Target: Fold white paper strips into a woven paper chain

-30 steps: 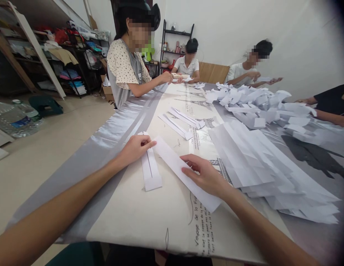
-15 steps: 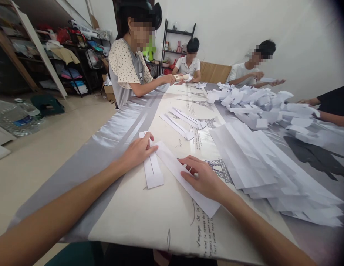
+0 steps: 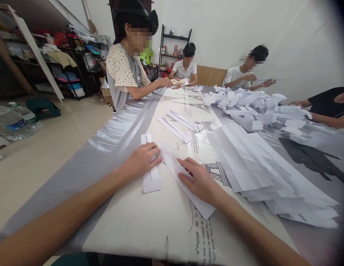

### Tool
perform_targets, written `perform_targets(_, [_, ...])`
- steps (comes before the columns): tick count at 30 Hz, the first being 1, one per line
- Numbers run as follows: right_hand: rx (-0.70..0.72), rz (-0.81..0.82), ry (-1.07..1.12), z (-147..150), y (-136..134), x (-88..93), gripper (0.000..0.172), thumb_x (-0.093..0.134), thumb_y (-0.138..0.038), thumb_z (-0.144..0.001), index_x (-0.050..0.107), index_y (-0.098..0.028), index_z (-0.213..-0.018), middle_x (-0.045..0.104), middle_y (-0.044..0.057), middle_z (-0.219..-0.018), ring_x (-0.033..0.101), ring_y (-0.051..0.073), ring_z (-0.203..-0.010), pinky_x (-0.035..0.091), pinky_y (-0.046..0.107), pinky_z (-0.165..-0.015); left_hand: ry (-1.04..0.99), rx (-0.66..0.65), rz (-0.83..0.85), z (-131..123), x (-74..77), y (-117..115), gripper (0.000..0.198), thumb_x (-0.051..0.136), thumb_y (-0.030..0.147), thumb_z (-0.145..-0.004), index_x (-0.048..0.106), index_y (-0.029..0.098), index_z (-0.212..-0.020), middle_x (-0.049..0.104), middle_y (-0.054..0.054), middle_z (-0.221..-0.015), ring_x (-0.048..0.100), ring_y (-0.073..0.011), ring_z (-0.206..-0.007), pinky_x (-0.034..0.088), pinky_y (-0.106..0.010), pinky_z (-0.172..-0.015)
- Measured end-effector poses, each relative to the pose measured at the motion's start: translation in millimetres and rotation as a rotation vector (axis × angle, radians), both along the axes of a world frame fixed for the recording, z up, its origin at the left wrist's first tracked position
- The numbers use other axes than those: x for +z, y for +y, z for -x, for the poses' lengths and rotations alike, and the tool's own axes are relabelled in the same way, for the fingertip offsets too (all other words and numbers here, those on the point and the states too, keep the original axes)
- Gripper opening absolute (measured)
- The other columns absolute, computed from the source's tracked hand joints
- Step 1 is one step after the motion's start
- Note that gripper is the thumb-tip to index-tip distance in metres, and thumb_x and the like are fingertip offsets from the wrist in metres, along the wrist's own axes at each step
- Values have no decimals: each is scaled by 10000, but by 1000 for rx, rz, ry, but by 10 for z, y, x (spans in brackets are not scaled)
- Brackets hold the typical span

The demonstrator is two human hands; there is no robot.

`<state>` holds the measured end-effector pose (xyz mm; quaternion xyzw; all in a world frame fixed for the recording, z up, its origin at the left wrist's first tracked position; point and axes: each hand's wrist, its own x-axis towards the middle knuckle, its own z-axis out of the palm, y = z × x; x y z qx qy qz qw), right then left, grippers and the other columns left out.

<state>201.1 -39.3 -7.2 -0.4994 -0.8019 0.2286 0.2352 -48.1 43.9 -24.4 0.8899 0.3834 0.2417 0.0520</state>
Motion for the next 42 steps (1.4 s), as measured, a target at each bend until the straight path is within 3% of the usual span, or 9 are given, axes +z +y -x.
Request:
perform_targets(7, [-16, -14, -48, -34, -2, -15, 417, 480, -225, -974, 508, -263, -1388, 575, 69, -1125, 624, 224, -897, 551, 408, -806, 119, -51, -74, -21, 25, -84, 308, 477, 383, -1041, 651, 230, -1243, 624, -98, -1134, 596, -264, -1073, 487, -405, -931])
perform_targets(14, [-57, 25, -38, -32, 6, -19, 402, 517, -236, -969, 562, -253, -1368, 585, 64, -1079, 626, 204, -816, 575, 406, -771, 121, -183, -29, -58, 69, -154, 315, 407, 308, -1060, 684, 225, -1185, 642, -101, -1198, 611, -248, -1124, 532, -379, -933])
perform_targets(17, [-32, 84, 40, -81, 21, -11, 409, 569, -324, -978, 577, -281, -1385, 594, 76, -1216, 624, 162, -727, 594, 396, -734, 78, -177, 12, -48, 45, -157, 320, 423, 325, -1056, 669, 235, -1238, 640, -94, -1295, 619, -241, -1180, 526, -369, -981])
perform_targets(20, [45, 89, 99, -112, 31, 24, 415, 570, -446, -997, 588, -323, -1394, 530, 83, -1447, 668, 237, -1045, 569, 474, -934, 65, -183, 59, -53, 16, -156, 364, 419, 375, -1060, 629, 240, -1325, 594, -88, -1426, 567, -250, -1306, 472, -391, -1084])
perform_targets(22, [116, 51, 83, -103, 29, 31, 440, 539, -459, -1018, 545, -340, -1441, 482, 60, -1535, 517, 291, -1344, 460, 544, -1098, 85, -173, 76, -73, 1, -158, 410, 398, 409, -1068, 586, 226, -1382, 553, -94, -1483, 502, -256, -1383, 404, -421, -1157])
perform_targets(25, [199, -12, 2, -49, 19, -26, 499, 486, -431, -1044, 441, -300, -1523, 423, 43, -1594, 357, 270, -1482, 346, 552, -1199, 118, -136, 105, -108, -17, -160, 475, 356, 445, -1076, 506, 204, -1458, 454, -105, -1565, 383, -268, -1472, 305, -470, -1222])
perform_targets(31, [158, -227, -158, 111, 139, -162, 518, 539, -341, -1004, 457, -196, -1494, 497, 125, -1531, 419, 306, -1437, 388, 566, -1164, 50, 27, 40, -130, -72, -139, 545, 389, 415, -1050, 385, 126, -1512, 421, -184, -1566, 366, -298, -1477, 352, -466, -1201])
perform_targets(37, [281, -329, -147, 225, 507, -80, 237, 603, -266, -961, 648, -191, -1180, 652, 125, -1303, 585, 297, -1234, 502, 527, -1056, 33, 2, -71, -147, -139, -114, 450, 375, 311, -1051, 452, 110, -1446, 496, -204, -1494, 448, -313, -1413, 391, -484, -1167])
perform_targets(42, [258, -329, -102, 206, 548, -206, 329, 508, -209, -1013, 609, -199, -1325, 611, 111, -1416, 549, 278, -1331, 489, 516, -1110, 96, 13, -32, -157, -152, -137, 455, 334, 282, -1066, 424, 71, -1458, 486, -207, -1512, 435, -303, -1431, 370, -489, -1176])
